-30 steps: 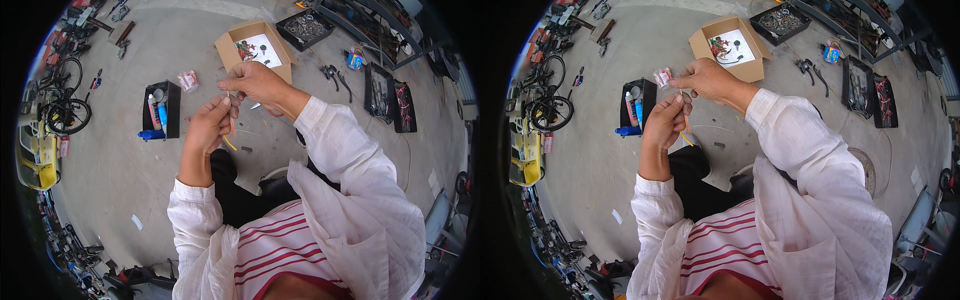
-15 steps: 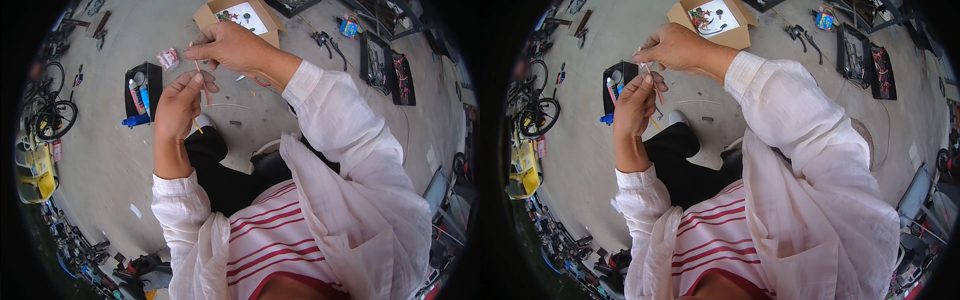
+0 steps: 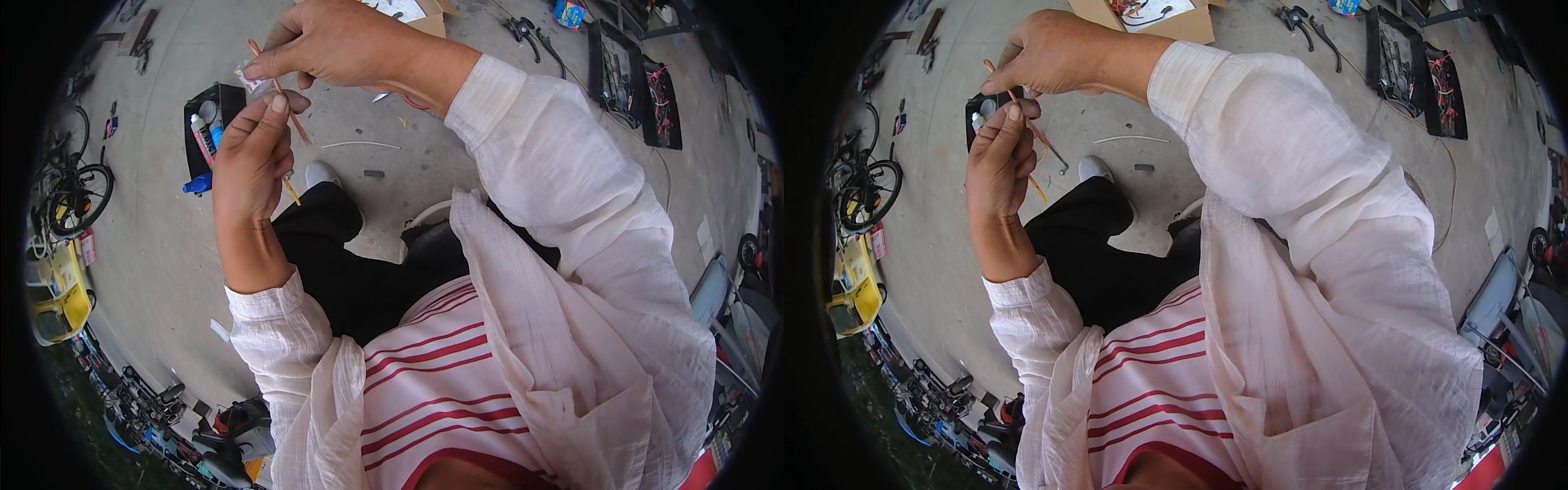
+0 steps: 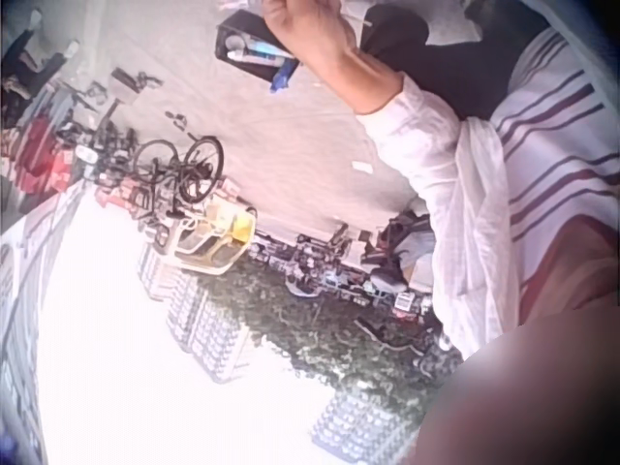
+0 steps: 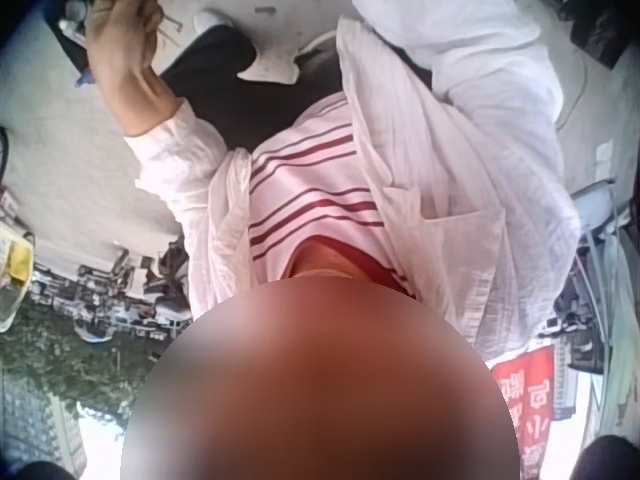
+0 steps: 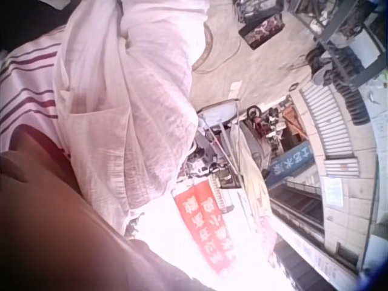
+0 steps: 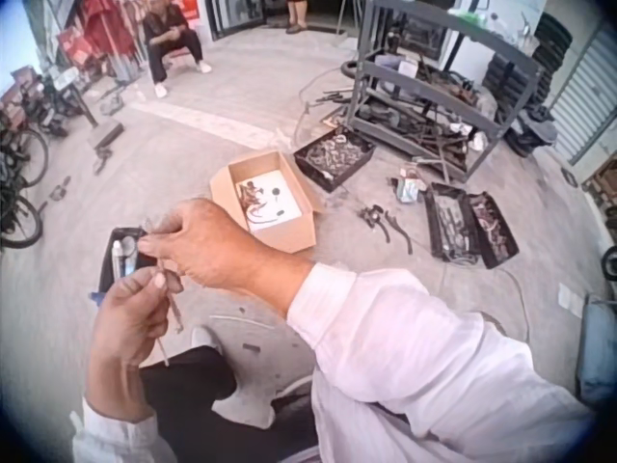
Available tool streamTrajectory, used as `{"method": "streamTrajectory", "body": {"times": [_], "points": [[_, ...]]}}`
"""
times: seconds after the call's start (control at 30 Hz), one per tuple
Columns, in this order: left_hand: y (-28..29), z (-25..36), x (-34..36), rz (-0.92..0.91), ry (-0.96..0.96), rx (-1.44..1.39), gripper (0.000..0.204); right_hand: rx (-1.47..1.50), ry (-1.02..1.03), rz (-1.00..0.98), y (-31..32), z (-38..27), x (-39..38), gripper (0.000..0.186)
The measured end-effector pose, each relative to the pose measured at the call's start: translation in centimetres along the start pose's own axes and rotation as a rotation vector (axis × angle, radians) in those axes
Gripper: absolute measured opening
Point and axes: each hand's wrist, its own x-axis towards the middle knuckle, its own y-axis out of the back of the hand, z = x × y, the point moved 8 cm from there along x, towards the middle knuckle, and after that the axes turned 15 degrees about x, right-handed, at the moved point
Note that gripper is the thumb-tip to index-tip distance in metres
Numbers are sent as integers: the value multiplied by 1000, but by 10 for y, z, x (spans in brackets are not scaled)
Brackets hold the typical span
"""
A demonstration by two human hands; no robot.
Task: The person strips insulation from a yellow wire using red-handled scissors, then twists the exposed strands with their fingers. They repeatedly pick up and set down small components from a cardboard box while continuing to twist and prepare the wire ends.
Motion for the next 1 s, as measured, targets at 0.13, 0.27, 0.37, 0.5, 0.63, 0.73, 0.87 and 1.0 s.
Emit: {"method": "streamTrajectory", "body": {"times": [0.13, 0.27, 0.37, 0.5, 0.63, 0.73, 0.87, 1.0], "points": [[0, -3, 1, 11, 41, -42, 23, 141, -101, -69, -1, 8, -1, 34], [2, -6, 2, -4, 47, -48, 23, 39, -80, -123, -1, 5, -2, 36], [-1, -3, -1, 6, 57, -8, 24, -57, -73, -3, 4, 5, -1, 36], [-4, -5, -2, -6, 73, 20, 24, -109, -61, 69, 7, 9, 4, 36], [2, -7, -1, 10, 73, -42, 24, 98, -138, -61, -1, 11, -1, 38], [1, -4, -2, 15, 73, -33, 25, 24, -89, -55, 0, 12, 2, 37], [-3, -1, -2, -13, 74, -10, 26, -104, -82, 58, 8, 15, 5, 32], [-1, -6, -2, 9, 77, -1, 24, 33, -200, -29, -2, 15, -2, 30]]}}
